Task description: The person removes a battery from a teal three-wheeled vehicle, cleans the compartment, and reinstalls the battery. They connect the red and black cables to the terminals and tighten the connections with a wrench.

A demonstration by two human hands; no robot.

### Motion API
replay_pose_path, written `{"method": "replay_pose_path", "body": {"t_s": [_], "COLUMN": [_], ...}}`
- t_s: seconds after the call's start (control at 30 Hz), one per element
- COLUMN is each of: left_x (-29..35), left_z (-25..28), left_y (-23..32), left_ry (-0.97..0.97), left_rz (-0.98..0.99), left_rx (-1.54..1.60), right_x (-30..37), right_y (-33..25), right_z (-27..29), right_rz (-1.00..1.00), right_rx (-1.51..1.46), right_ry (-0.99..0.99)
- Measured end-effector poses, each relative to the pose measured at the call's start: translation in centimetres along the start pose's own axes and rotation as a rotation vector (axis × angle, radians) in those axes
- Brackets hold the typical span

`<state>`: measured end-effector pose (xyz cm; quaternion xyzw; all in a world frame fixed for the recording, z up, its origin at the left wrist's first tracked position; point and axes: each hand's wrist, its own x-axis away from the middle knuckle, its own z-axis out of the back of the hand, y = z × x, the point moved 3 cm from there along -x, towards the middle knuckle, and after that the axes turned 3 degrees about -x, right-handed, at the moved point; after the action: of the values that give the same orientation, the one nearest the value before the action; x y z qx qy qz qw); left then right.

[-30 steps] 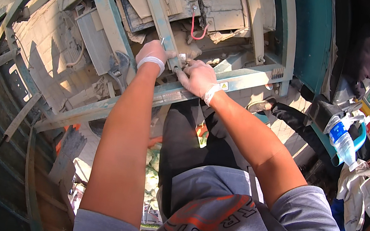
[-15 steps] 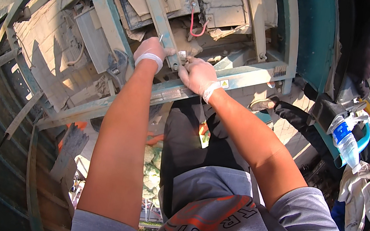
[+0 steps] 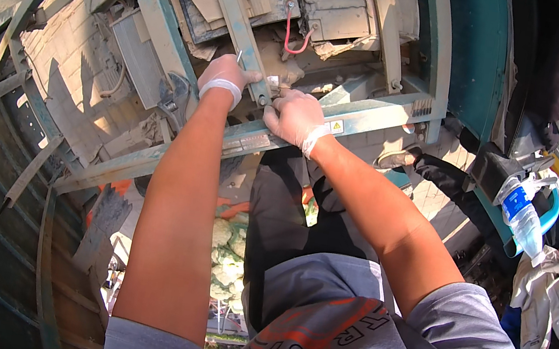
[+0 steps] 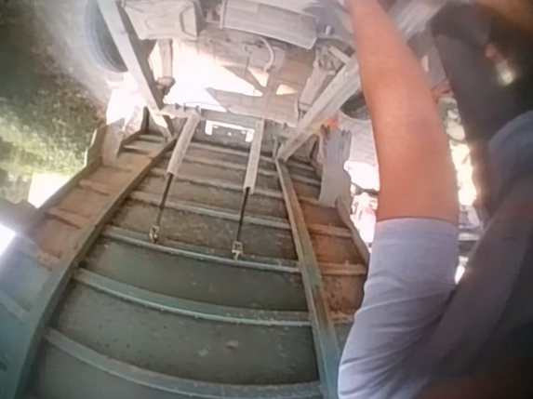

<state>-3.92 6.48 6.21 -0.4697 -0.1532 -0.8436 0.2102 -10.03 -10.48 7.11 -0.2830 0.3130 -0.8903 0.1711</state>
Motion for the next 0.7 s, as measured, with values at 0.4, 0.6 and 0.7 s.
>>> {"method": "replay_pose_path", "body": {"t_s": [0.4, 0.6, 0.7], "left_x": [-0.3, 0.3, 0.7], "left_z": [-0.4, 0.0, 0.0], "left_y": [-0.2, 0.1, 0.5], "left_ry": [-0.003, 0.040, 0.044], "left_rz": [-0.006, 0.006, 0.027], "left_rx": [-0.006, -0.006, 0.003], "right_x": [0.2, 0.1, 1.0], "right_y": [-0.3, -0.3, -0.6], "right_z": [0.2, 0.7, 2.2], "right_rz": [0.024, -0.071, -0.139], "right_rx": [-0.075, -0.137, -0.314], "right_ry": [0.034, -0.003, 0.031]}}
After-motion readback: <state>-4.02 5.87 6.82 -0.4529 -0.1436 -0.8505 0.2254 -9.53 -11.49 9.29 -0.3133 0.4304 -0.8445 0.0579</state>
